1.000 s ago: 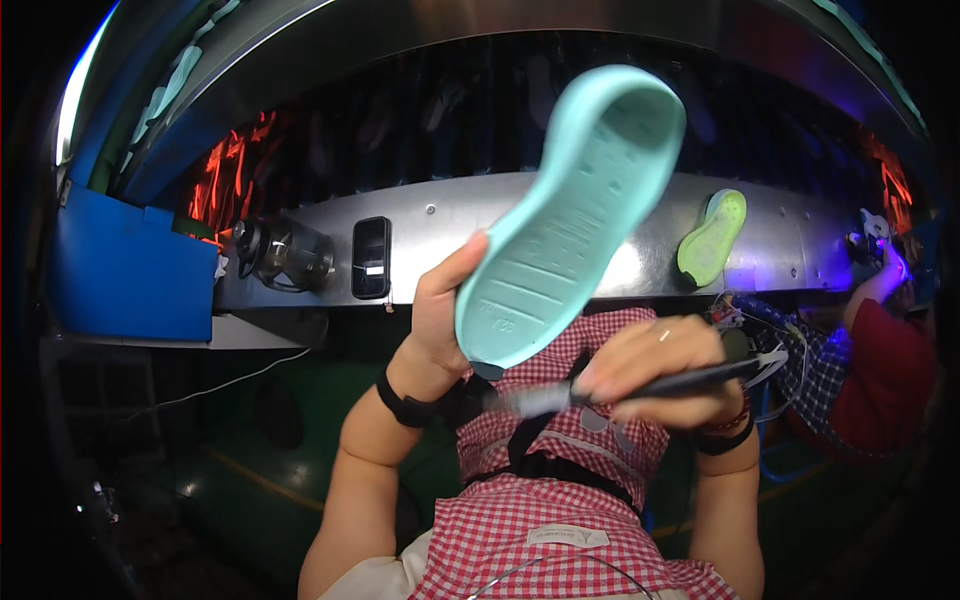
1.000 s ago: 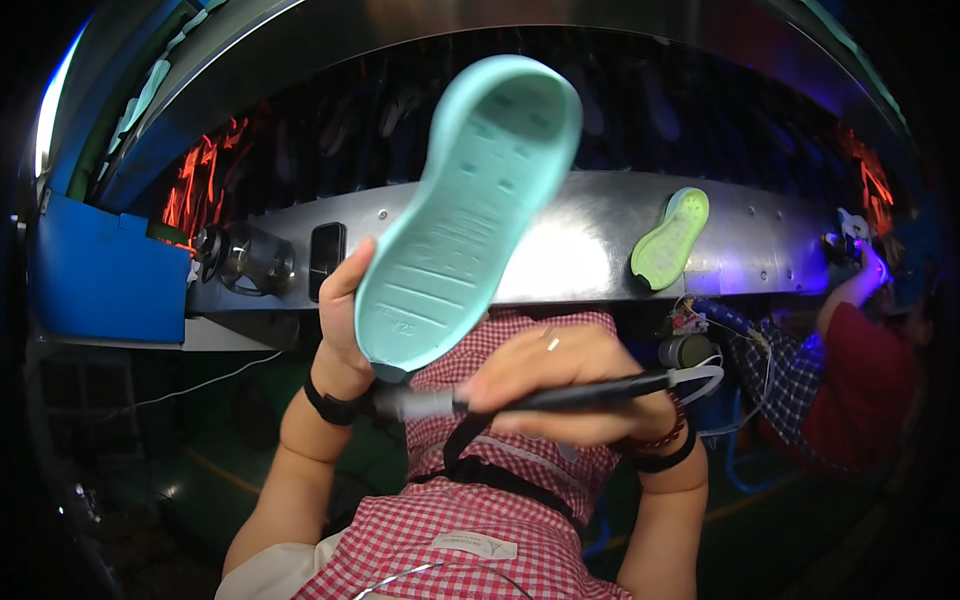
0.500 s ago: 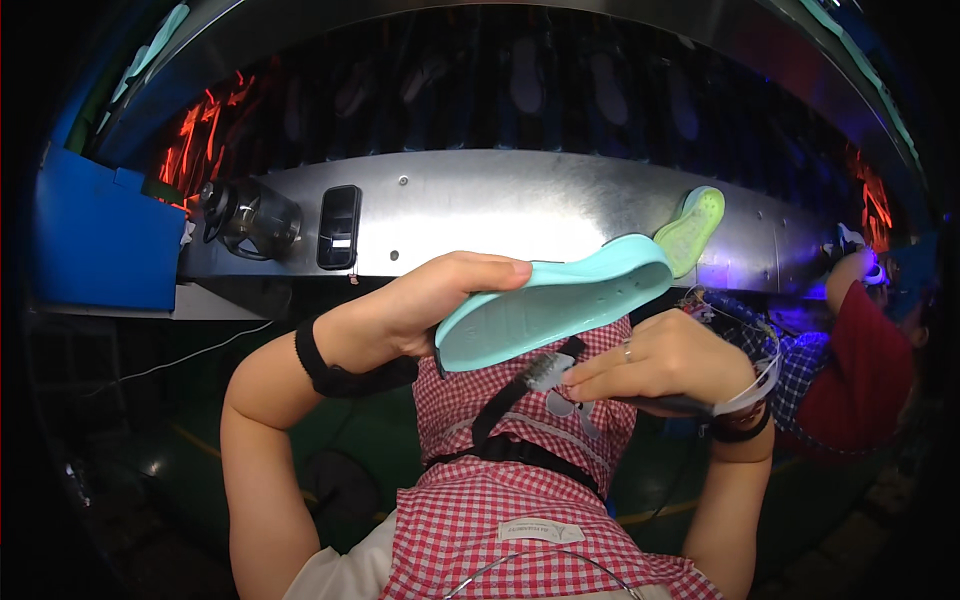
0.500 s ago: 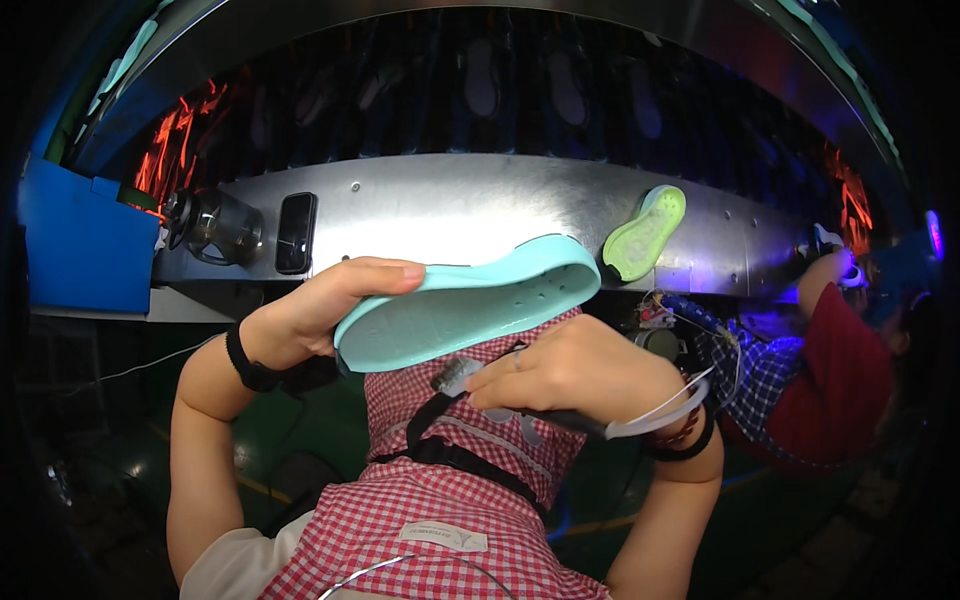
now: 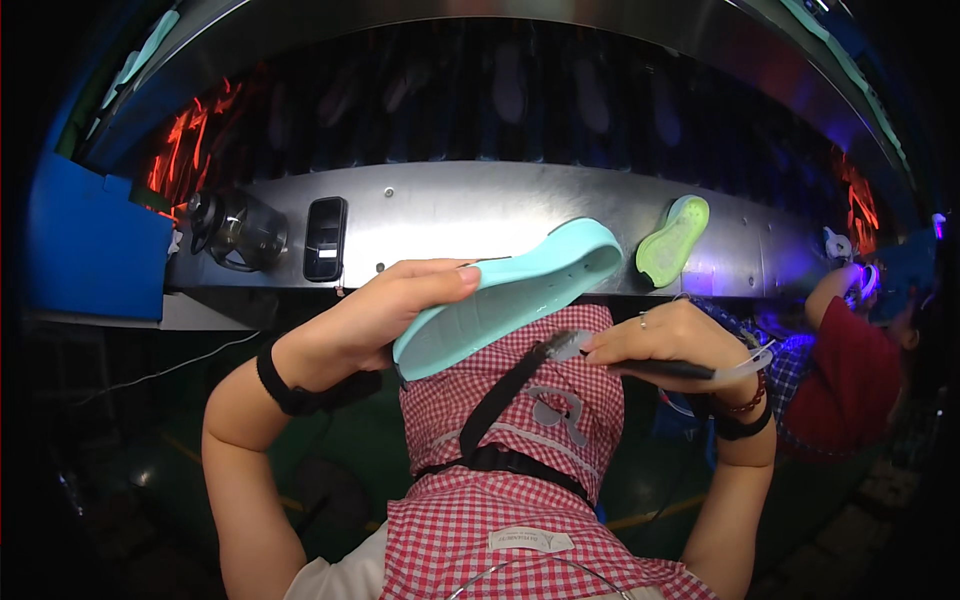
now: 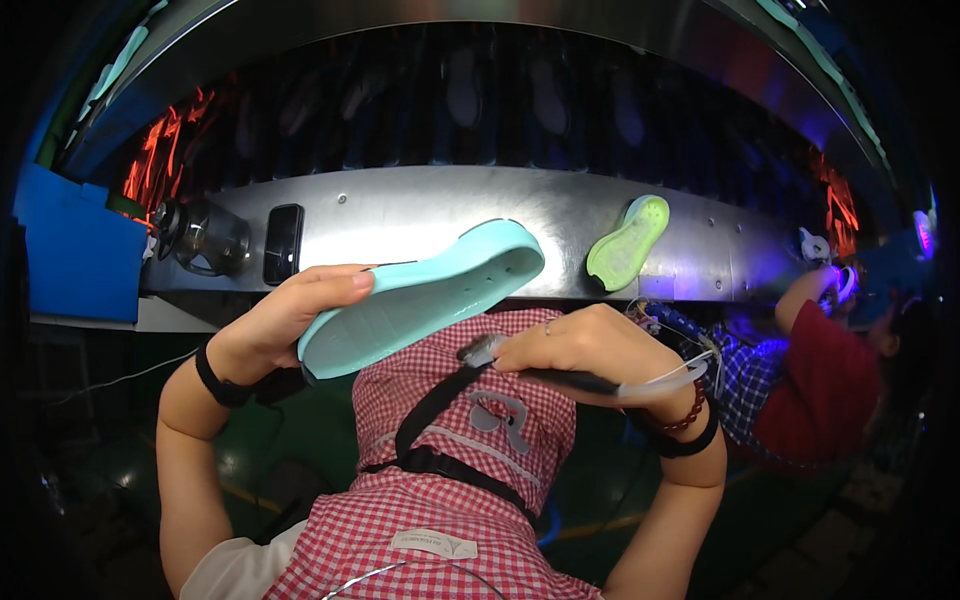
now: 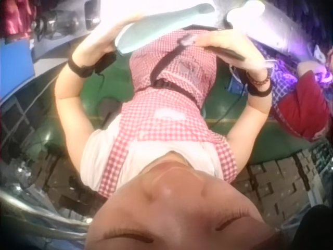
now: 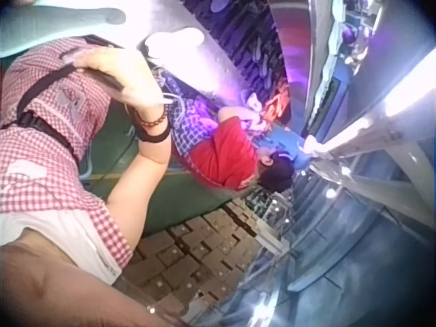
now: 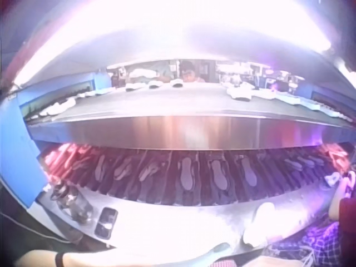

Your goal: Applying glue or solvent to the interior of shoe soles using a brush on an assembly line.

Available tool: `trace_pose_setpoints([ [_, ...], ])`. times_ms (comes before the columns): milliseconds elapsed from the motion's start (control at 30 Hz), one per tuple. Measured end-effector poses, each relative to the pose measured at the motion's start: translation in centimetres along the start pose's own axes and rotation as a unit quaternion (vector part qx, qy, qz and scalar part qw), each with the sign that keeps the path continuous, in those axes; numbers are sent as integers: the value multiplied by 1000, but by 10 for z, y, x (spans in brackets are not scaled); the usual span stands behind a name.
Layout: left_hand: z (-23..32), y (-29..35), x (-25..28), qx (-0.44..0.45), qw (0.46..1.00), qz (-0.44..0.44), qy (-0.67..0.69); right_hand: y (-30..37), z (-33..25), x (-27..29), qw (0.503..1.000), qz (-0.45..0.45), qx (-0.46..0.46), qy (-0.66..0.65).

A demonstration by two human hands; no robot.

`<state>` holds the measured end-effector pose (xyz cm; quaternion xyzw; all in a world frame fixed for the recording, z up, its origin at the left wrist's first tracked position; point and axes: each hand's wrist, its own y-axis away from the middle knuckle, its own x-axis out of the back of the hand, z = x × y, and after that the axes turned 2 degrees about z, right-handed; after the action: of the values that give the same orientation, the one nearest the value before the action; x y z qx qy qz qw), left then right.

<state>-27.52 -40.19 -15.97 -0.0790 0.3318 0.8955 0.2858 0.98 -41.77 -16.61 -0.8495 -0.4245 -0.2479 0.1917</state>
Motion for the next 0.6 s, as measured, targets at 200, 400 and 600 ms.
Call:
trace_pose_setpoints([
  [200, -33, -29, -9, -32, 965, -43, 257, -16, 3, -27, 936, 185, -69, -293],
  [400, -51, -40, -4, -71, 937, -60, 338, -4, 50, -41, 854, 390, -101, -330],
  [600, -59, -60, -8, -89, 942, -28, 321, -43, 63, -84, 772, 625, -56, 99],
])
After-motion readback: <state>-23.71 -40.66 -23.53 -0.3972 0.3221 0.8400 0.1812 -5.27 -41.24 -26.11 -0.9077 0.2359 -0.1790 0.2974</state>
